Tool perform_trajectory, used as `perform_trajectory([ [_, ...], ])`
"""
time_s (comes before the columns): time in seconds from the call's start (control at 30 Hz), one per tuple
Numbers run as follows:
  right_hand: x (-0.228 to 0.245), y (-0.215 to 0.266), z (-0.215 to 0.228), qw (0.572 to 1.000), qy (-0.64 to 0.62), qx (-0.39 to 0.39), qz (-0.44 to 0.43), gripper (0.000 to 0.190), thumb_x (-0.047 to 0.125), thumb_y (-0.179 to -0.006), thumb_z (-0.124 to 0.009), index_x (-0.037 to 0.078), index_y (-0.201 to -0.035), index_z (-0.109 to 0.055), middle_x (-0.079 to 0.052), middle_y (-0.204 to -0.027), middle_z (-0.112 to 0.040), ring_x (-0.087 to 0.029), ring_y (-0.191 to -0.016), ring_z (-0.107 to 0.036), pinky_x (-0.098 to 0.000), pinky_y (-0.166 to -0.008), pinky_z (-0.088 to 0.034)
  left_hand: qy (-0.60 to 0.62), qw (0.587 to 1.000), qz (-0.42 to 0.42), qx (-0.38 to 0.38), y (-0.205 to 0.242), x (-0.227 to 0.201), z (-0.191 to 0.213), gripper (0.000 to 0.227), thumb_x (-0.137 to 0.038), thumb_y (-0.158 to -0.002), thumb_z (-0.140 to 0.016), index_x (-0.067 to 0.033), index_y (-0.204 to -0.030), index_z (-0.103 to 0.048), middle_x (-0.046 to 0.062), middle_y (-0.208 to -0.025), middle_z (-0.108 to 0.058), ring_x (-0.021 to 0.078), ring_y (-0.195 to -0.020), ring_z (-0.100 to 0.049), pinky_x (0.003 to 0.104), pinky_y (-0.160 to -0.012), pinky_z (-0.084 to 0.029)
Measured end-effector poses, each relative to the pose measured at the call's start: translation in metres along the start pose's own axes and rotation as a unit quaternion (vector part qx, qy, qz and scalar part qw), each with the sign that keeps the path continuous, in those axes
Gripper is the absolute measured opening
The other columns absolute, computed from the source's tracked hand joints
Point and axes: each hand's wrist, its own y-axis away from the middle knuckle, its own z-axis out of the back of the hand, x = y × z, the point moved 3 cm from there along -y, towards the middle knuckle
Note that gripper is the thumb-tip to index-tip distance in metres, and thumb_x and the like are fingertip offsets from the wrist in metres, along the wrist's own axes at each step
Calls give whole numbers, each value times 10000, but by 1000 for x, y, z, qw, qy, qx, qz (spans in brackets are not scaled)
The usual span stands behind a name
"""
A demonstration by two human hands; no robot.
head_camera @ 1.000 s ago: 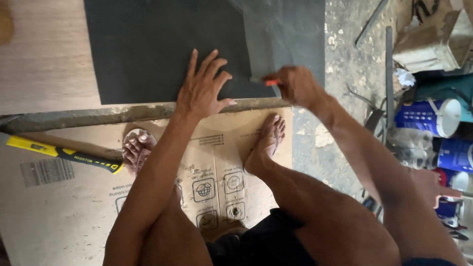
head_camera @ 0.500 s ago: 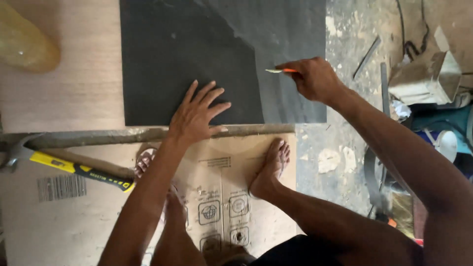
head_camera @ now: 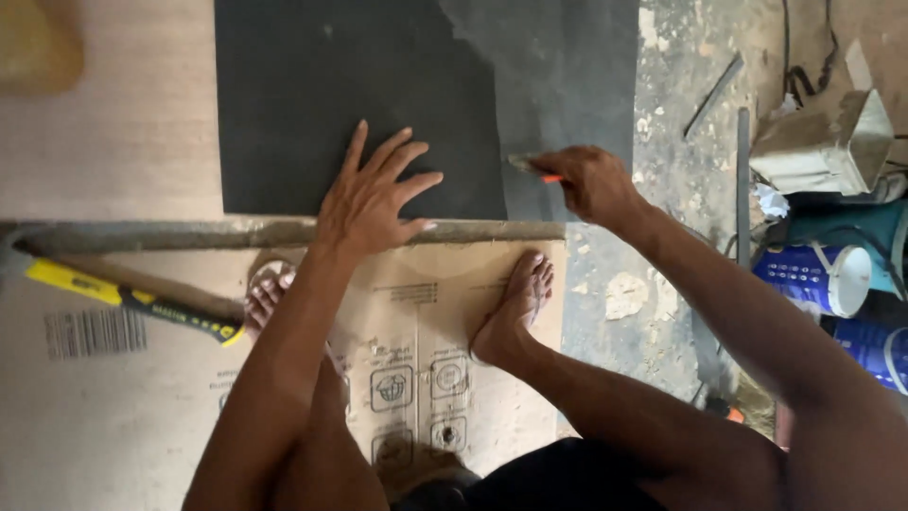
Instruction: Spreading yellow adhesive onto a black sheet using a small metal scraper on a workshop floor.
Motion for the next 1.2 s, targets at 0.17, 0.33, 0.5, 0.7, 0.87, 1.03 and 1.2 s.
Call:
perform_trajectory([
  [0.17, -17, 101, -36, 988, -53, 127, -71, 389, 104, -782, -514, 203, -1106, -706, -118, -853, -703, -352, -791, -672, -456, -712, -544, -3, 1000, -2, 10, -4, -4, 7, 525, -446, -777, -720, -255, -1254, -613, 71, -1411, -452, 286, -1419, -326, 628, -1166, -108],
  [0.33, 23, 93, 5, 946, -34, 272, -170, 290, 175, -786, -529, 227, -989, -729, -109, -827, -729, -381, -767, -690, -499, -690, -560, 6, 1000, 18, 20, -7, -3, 2, 533, -428, -783, -712, -276, -1280, -594, 74, -1410, -449, 282, -1423, -314, 628, -1174, -83],
  [0.5, 4, -36, 63, 989, 69, -4, -130, 147, 170, -973, -561, 218, -855, -635, 0, -683, -609, -282, -709, -663, -380, -642, -507, 12, 1000, 10, 17, -3, 3, -5, 549, -497, -725, -718, -264, -1217, -647, 70, -1419, -466, 276, -1427, -305, 621, -1180, -55],
  [0.7, -102, -100, -51, 970, 230, 33, -66, 343, 238, -791, -579, 218, -1094, -740, -106, -564, -636, -356, -489, -628, -425, -389, -458, 50, 998, 1, 37, -5, 2, -1, 605, -430, -750, -702, -197, -1296, -583, 104, -1446, -401, 265, -1422, -241, 594, -1162, -3],
  [0.87, -54, -126, -5, 995, 83, -32, -51, 382, 96, -861, -548, 153, -1192, -730, -174, -867, -719, -415, -782, -669, -489, -590, -482, 33, 999, -11, -5, -1, 6, -5, 617, -430, -695, -749, -218, -1260, -622, 112, -1413, -462, 291, -1400, -301, 625, -1144, -67],
  [1.03, -34, -118, -14, 988, 139, 1, -59, 275, 90, -890, -555, 130, -1092, -737, -191, -718, -686, -437, -586, -638, -486, -440, -453, 37, 999, -9, -11, 1, 6, -2, 584, -384, -739, -734, -163, -1268, -623, 127, -1421, -434, 305, -1412, -277, 609, -1170, -32],
  [1.2, -3, -26, -26, 996, 64, 50, -44, 381, 69, -812, -602, 155, -1152, -748, -30, -652, -686, -157, -466, -585, -312, -411, -457, 51, 998, -18, -31, 0, 1, -4, 571, -370, -762, -747, -148, -1274, -623, 136, -1446, -415, 307, -1418, -268, 622, -1177, -45],
])
